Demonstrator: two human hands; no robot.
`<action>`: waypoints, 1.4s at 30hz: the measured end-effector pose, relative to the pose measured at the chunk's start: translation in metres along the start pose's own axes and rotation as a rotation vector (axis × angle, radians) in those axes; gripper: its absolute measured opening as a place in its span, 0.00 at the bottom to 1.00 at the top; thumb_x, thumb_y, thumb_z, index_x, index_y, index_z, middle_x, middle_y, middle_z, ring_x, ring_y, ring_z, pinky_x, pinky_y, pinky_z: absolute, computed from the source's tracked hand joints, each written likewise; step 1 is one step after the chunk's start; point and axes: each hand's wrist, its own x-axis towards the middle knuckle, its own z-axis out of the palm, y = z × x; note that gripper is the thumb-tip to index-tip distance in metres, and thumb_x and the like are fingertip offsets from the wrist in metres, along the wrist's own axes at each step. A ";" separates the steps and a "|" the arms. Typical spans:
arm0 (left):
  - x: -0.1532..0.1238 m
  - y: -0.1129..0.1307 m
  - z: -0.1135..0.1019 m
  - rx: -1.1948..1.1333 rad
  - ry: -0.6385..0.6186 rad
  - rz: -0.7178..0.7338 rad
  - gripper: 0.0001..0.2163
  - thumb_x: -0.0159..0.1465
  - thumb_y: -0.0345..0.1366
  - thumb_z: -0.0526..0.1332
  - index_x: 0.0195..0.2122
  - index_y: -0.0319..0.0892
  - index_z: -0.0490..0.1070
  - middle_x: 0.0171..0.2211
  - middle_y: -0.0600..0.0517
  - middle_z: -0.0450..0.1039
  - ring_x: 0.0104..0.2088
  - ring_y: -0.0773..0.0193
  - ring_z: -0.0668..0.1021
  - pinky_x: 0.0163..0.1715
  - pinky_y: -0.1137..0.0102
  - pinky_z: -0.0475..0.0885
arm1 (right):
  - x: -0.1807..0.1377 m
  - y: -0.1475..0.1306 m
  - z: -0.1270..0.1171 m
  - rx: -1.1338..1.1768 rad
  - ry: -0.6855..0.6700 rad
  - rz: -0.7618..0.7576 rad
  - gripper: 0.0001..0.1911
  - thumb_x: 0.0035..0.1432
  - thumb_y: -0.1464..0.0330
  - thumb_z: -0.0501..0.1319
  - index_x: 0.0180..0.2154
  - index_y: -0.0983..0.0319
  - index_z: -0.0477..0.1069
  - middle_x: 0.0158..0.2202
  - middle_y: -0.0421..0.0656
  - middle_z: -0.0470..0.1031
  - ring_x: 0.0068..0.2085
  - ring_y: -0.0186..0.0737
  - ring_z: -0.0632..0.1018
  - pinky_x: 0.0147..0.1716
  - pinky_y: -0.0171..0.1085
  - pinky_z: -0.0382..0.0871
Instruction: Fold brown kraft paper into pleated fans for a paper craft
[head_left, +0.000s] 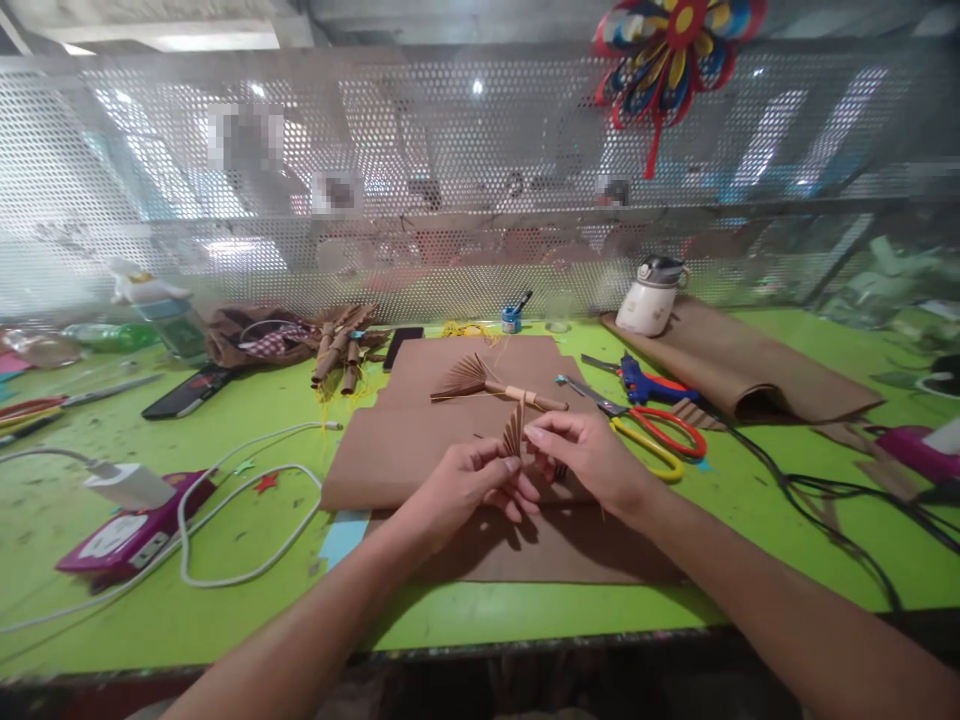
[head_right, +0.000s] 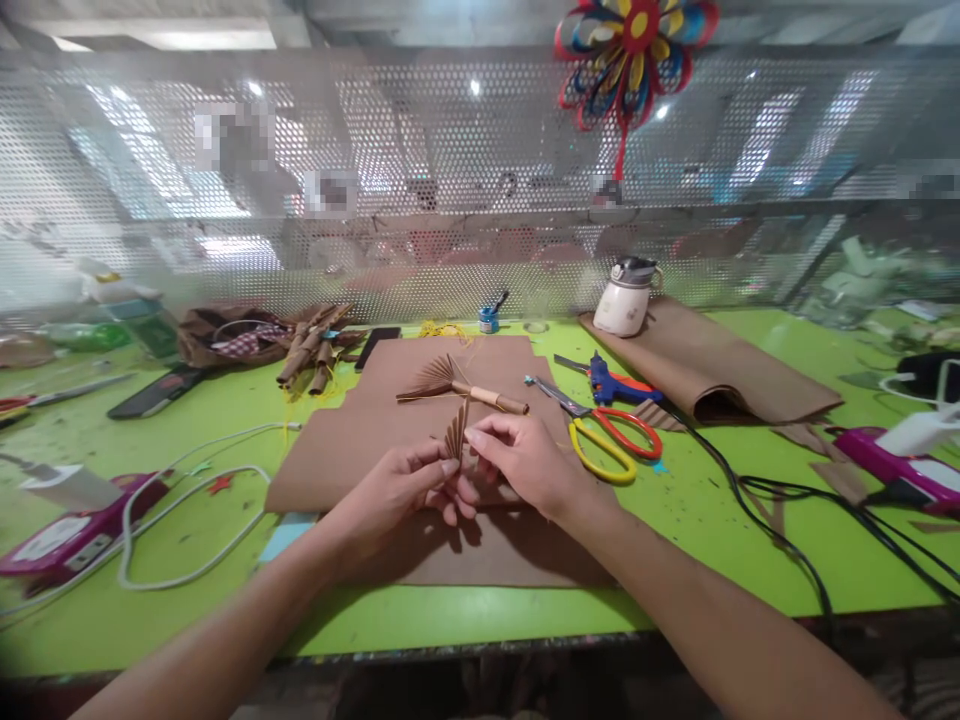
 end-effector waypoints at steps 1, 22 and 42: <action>0.000 0.000 0.000 0.004 -0.002 -0.003 0.12 0.62 0.42 0.57 0.37 0.36 0.69 0.31 0.44 0.74 0.25 0.64 0.77 0.27 0.68 0.73 | 0.000 0.000 0.000 -0.003 0.001 -0.001 0.14 0.56 0.60 0.58 0.27 0.64 0.70 0.20 0.38 0.67 0.23 0.32 0.67 0.26 0.34 0.60; 0.002 -0.002 -0.001 -0.026 0.028 0.005 0.10 0.61 0.39 0.59 0.35 0.35 0.68 0.30 0.43 0.75 0.29 0.62 0.78 0.30 0.69 0.72 | 0.005 0.006 -0.002 0.293 0.057 0.080 0.14 0.51 0.58 0.62 0.32 0.63 0.71 0.24 0.37 0.68 0.21 0.28 0.67 0.21 0.32 0.62; 0.000 -0.001 -0.001 0.020 0.004 -0.026 0.13 0.60 0.43 0.59 0.37 0.37 0.67 0.29 0.44 0.75 0.24 0.63 0.77 0.26 0.69 0.72 | 0.012 0.012 -0.014 0.375 -0.019 0.144 0.14 0.49 0.60 0.66 0.28 0.65 0.70 0.21 0.37 0.69 0.19 0.27 0.67 0.17 0.30 0.60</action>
